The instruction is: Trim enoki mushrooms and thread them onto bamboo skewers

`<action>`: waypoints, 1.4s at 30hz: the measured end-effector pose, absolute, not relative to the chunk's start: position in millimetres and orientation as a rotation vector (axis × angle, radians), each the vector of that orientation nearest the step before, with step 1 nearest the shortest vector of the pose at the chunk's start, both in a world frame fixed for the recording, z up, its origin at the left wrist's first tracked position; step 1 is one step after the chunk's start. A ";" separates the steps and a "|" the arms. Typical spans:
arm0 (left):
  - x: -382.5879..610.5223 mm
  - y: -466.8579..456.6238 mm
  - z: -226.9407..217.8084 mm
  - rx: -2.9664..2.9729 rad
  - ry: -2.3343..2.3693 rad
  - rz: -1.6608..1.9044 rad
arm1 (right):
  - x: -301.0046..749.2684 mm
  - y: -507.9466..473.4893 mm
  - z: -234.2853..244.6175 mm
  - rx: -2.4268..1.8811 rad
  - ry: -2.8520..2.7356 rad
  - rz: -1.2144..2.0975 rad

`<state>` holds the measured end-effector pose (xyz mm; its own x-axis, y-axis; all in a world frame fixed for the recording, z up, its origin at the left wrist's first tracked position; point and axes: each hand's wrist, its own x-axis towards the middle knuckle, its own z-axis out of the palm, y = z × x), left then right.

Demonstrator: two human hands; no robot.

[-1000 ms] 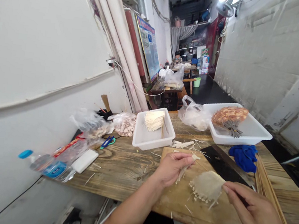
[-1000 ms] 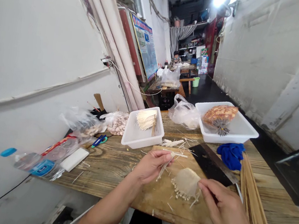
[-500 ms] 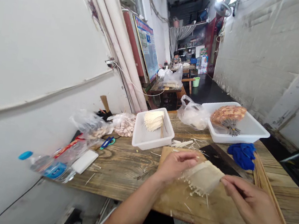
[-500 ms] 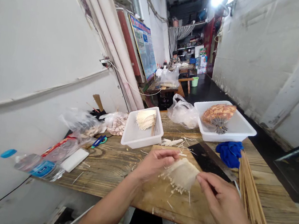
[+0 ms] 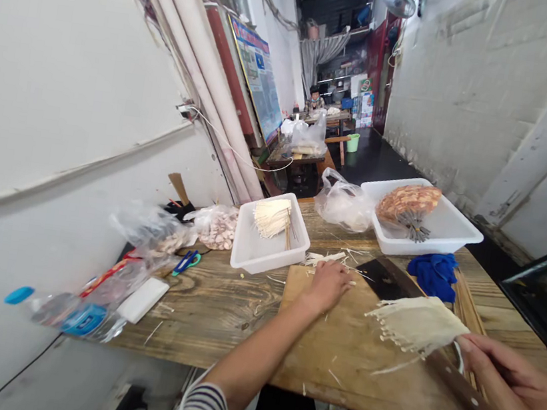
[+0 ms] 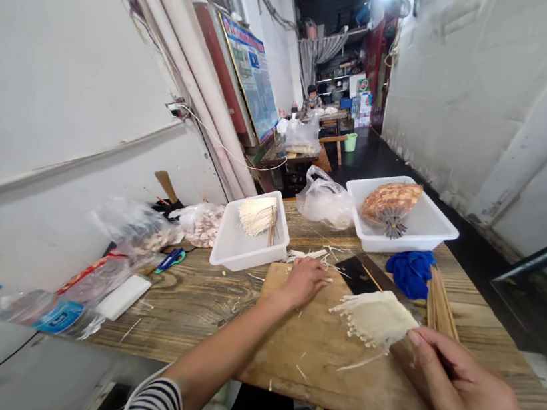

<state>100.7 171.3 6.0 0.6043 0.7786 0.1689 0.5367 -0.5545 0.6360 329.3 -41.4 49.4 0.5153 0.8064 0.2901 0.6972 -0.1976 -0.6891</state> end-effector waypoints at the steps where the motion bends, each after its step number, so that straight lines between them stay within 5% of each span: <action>1: 102.9 172.5 4.7 2.286 1.033 0.597 | 330.3 -40.6 49.9 -1.965 -1.254 0.204; 12: 80.8 148.9 46.6 1.591 0.944 0.908 | 284.5 -19.9 63.9 -1.633 -1.516 0.220; 22: 57.3 112.5 96.7 0.806 0.694 0.845 | 256.6 -6.4 73.1 -1.539 -1.686 0.188; 42: 56.4 108.6 101.0 0.693 0.706 0.906 | 255.5 -8.1 77.9 -1.514 -1.737 0.116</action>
<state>56.4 108.6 101.0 0.4337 0.8676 -0.2431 -0.4476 0.4416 0.7775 255.5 -8.1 77.9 0.0482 0.8631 0.5027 0.7889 0.2758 -0.5492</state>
